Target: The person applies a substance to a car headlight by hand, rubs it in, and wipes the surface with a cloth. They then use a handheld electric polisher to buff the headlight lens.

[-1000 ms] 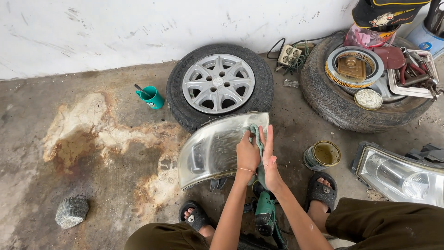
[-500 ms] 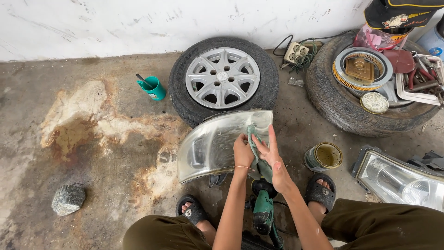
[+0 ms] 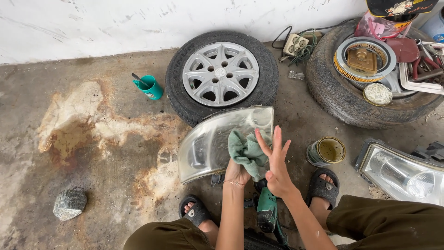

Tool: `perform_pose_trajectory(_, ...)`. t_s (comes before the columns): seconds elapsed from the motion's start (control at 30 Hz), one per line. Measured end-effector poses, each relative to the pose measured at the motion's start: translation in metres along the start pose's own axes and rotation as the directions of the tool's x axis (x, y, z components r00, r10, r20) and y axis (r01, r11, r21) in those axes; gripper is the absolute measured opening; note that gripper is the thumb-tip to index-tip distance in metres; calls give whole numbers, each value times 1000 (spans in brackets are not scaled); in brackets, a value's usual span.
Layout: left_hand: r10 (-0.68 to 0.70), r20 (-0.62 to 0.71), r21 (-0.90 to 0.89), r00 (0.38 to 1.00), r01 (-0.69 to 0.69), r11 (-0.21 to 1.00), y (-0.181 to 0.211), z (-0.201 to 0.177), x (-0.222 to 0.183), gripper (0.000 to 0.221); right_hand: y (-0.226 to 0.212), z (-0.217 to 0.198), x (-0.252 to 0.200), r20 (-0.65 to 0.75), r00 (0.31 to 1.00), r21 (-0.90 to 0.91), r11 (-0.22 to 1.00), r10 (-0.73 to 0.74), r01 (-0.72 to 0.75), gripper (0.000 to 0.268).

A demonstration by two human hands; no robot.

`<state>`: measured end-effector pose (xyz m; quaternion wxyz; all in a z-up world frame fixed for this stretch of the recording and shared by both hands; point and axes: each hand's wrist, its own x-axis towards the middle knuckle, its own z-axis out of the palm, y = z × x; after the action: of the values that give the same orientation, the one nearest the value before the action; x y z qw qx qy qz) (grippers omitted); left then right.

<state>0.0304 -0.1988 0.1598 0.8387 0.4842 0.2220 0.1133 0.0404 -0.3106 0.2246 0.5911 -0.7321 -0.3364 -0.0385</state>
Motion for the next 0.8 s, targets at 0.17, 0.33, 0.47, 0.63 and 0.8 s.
perform_pose_trajectory(0.17, -53, 76, -311, 996, 74, 948, 34, 26, -29, 20, 14, 9, 1, -7, 997, -189, 979, -79, 76, 124)
perform_pose_trajectory(0.33, 85, -24, -93, 996, -86, 992, 44, 36, -38, 32, 22, 16, -6, -13, 999, -256, 966, -39, 35, 120)
perform_pose_trajectory(0.47, 233, 106, 357, 967, -256, 898, 34, 24, -25, 35, 18, 22, -20, 34, 998, -140, 989, 61, -56, 119)
perform_pose_trajectory(0.63, 94, -45, 347, 995, -72, 935, 20, 15, -18, 37, -18, 22, -25, 182, 954, -67, 971, 237, -228, 109)
perform_pose_trajectory(0.8, 70, -157, 347, 985, -12, 938, 6, -5, -1, 37, -44, 23, -23, 314, 914, -57, 966, 257, -252, 115)
